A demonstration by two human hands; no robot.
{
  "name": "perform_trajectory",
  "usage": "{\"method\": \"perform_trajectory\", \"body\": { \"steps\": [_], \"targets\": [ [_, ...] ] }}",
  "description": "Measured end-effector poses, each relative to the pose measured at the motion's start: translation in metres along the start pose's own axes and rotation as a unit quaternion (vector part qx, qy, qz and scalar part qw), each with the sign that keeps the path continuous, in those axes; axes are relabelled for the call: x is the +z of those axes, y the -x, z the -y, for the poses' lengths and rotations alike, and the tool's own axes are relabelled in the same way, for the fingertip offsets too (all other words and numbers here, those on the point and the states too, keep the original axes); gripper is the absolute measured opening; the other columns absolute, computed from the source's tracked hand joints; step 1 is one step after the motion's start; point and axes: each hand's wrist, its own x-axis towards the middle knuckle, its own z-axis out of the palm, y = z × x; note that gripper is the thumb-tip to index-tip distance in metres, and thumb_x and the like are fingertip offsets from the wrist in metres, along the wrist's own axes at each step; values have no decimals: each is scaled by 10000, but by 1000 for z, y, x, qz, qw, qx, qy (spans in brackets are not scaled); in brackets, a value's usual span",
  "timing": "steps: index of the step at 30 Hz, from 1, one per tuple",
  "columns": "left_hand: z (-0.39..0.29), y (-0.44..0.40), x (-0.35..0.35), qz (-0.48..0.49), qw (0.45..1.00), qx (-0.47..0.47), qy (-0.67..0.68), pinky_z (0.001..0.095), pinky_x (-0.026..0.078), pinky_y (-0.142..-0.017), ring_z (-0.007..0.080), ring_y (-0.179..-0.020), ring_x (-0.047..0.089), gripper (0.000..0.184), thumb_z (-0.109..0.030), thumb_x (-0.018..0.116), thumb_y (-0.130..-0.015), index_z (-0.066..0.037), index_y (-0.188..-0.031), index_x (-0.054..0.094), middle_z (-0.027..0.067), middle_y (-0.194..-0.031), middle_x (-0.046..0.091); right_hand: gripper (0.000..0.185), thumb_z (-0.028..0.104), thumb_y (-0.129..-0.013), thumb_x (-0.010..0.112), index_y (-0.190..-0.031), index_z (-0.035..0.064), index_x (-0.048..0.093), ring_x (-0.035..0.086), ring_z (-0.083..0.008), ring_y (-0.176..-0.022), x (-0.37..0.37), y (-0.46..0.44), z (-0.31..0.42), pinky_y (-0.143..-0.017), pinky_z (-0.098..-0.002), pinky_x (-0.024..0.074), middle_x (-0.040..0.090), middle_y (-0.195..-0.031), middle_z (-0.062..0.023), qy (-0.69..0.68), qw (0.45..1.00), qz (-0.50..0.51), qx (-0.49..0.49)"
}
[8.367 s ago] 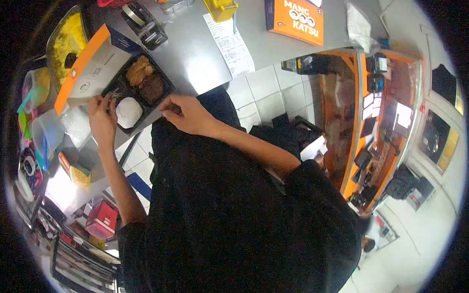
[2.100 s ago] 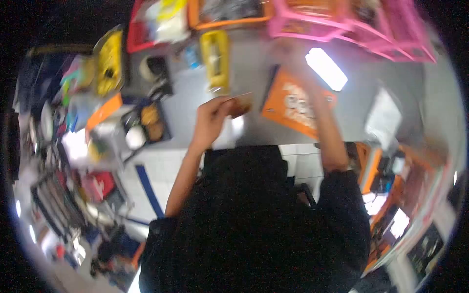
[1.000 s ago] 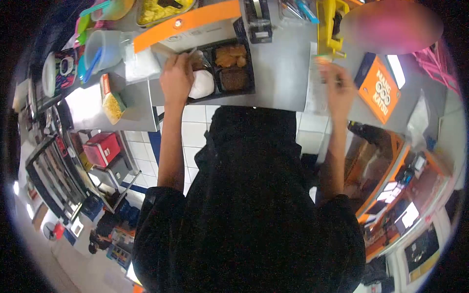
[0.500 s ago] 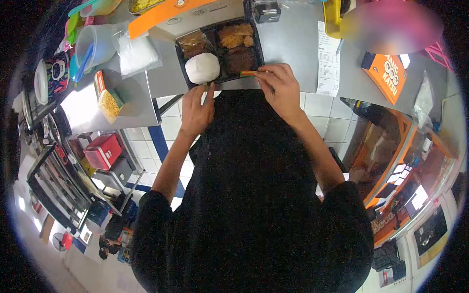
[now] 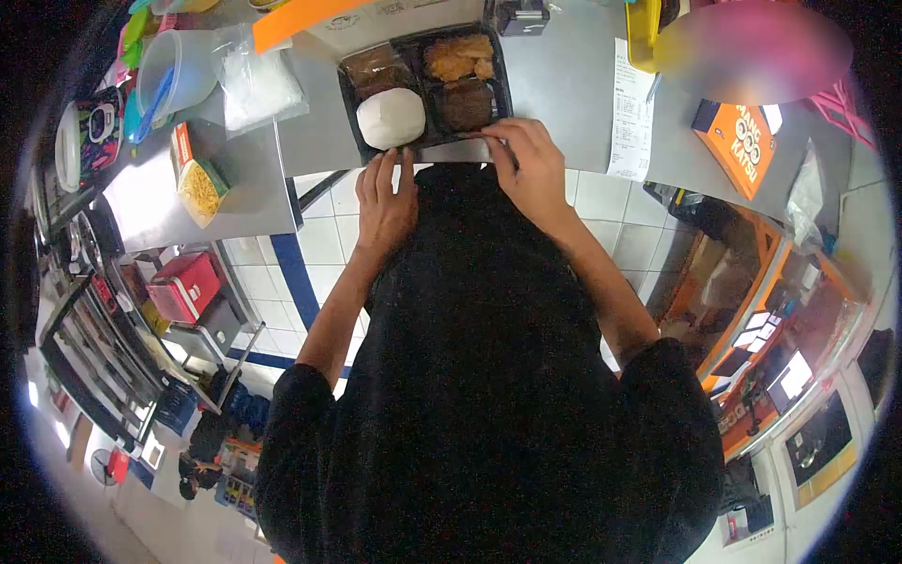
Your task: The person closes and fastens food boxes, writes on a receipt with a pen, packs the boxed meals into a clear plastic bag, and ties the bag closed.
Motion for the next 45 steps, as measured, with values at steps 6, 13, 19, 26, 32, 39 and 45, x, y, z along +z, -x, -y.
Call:
{"method": "perform_trajectory", "body": {
  "steps": [6, 13, 19, 26, 32, 39, 45],
  "targets": [
    [6, 10, -15, 0, 996, -85, 38, 534, 305, -1083, 356, -1303, 389, 576, -70, 594, -867, 16, -1419, 457, 199, -1417, 386, 159, 42, -828, 700, -974, 0, 657, 637, -305, -1033, -20, 17, -11, -867, -411, 523, 674, -1104, -119, 87, 989, 83, -91],
    [18, 25, -10, 25, 996, -57, 62, 541, 334, -1099, 434, -1351, 385, 700, -10, 603, -833, 70, -1467, 316, 262, -1441, 369, 154, 72, -843, 688, -984, 20, 652, 606, -308, -1068, -15, 17, -4, -906, -413, 509, 636, -1122, -115, 94, 989, 101, -62],
    [21, 18, -23, 47, 986, -65, 143, 516, 375, -1107, 488, -1330, 413, 666, 6, 619, -831, 64, -1439, 355, 322, -1415, 401, 139, 66, -843, 683, -973, 40, 637, 600, -309, -1045, -18, 10, -8, -875, -401, 519, 618, -1074, -106, 56, 988, 135, -43],
    [25, 14, -24, 45, 984, -58, 160, 507, 490, -1009, 507, -1303, 445, 651, -10, 626, -835, -33, -1446, 403, 325, -1425, 385, 149, 67, -818, 707, -955, 53, 651, 608, -295, -1001, -15, 5, -8, -859, -410, 519, 627, -1029, -85, 58, 990, 112, -64],
    [28, 16, -24, 59, 982, -59, 171, 491, 531, -957, 502, -1302, 451, 647, -19, 641, -834, -75, -1442, 427, 314, -1450, 359, 228, 118, -767, 761, -989, 121, 708, 609, -256, -967, 17, -2, 10, -857, -401, 505, 639, -995, -32, 46, 993, 46, -103],
    [32, 17, -24, 76, 980, -58, 177, 491, 523, -970, 495, -1317, 438, 597, -21, 638, -843, -59, -1413, 466, 306, -1452, 361, 230, 148, -772, 730, -1001, 160, 721, 581, -229, -988, 41, -1, 5, -812, -375, 482, 631, -994, -2, 84, 974, 127, -168],
    [31, 15, -28, 75, 981, -51, 173, 509, 512, -985, 502, -1312, 438, 602, -15, 638, -844, -37, -1410, 436, 305, -1429, 378, 136, 154, -800, 720, -932, 121, 709, 582, -234, -939, 25, -2, 15, -800, -382, 477, 595, -954, -36, 117, 978, 139, -101]
  ]
}}
